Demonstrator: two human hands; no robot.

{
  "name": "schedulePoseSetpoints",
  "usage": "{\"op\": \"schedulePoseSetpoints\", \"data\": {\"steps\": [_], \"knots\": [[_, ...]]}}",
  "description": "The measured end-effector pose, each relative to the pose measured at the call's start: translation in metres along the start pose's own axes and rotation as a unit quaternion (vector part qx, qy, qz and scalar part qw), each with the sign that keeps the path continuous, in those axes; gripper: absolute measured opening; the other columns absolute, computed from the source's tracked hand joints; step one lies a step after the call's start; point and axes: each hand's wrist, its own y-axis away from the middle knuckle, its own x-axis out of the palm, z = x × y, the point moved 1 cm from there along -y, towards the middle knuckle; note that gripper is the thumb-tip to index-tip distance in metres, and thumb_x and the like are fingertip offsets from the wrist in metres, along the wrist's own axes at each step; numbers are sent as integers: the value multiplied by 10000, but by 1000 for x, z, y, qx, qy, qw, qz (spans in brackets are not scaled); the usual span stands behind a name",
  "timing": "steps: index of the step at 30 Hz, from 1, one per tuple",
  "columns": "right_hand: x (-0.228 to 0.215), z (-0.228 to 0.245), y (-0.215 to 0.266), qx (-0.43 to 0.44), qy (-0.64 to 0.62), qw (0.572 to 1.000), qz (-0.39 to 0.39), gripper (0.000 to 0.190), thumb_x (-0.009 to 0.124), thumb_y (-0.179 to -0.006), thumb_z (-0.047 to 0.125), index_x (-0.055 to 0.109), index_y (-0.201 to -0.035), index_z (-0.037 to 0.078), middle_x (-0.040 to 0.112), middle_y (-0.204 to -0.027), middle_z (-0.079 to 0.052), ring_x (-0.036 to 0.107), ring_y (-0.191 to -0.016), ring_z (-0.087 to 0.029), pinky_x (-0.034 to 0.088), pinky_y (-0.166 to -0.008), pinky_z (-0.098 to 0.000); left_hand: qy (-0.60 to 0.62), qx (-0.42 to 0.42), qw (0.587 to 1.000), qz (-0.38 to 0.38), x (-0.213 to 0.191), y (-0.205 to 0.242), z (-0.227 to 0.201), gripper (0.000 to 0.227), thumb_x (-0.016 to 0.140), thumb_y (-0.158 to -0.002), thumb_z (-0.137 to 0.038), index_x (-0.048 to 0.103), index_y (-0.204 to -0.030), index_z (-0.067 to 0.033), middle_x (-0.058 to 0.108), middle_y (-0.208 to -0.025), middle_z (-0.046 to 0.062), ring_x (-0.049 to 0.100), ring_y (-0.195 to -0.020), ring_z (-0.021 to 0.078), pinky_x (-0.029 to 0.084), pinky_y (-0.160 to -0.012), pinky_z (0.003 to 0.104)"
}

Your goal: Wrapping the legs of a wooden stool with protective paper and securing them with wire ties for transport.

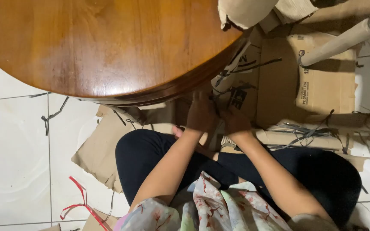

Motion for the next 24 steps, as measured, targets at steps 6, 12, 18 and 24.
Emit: {"op": "schedulePoseSetpoints", "data": {"steps": [6, 12, 18, 24], "knots": [[18, -20, -5, 112, -220, 963, 111, 262, 531, -1050, 249, 645, -1281, 200, 653, -1176, -72, 628, -1201, -304, 477, -1052, -444, 106, -233, 965, 57, 52, 33, 48, 462, 535, -990, -538, 743, -1092, -139, 738, -1108, 142, 679, -1104, 390, 551, -945, 518], [31, -35, 3, 35, -232, 971, 49, 275, 491, -1039, 172, 694, -1216, 116, 719, -1111, -147, 668, -1124, -360, 505, -1034, -463, 441, -317, 823, -167, 114, 76, 22, 267, 722, -959, -278, 743, -1079, -40, 723, -985, 178, 682, -882, 254, 591, -780, 363], [15, -14, 5, 27, -223, 973, -50, 144, 666, -976, 217, 762, -1081, 202, 743, -972, -31, 708, -1007, -231, 528, -974, -353, 554, -335, 717, -259, 76, 73, -8, 226, 676, -980, -216, 598, -802, -100, 569, -694, 22, 570, -650, 130, 452, -600, 218], [66, -107, -6, 180, -341, 913, -131, 158, 573, -1039, 70, 706, -1058, 152, 679, -1024, -53, 654, -1028, -275, 525, -965, -421, 756, -275, 551, -224, 69, 21, 33, 300, 681, -933, -178, 497, -698, -151, 592, -707, 15, 597, -549, 194, 440, -485, 294]]}}
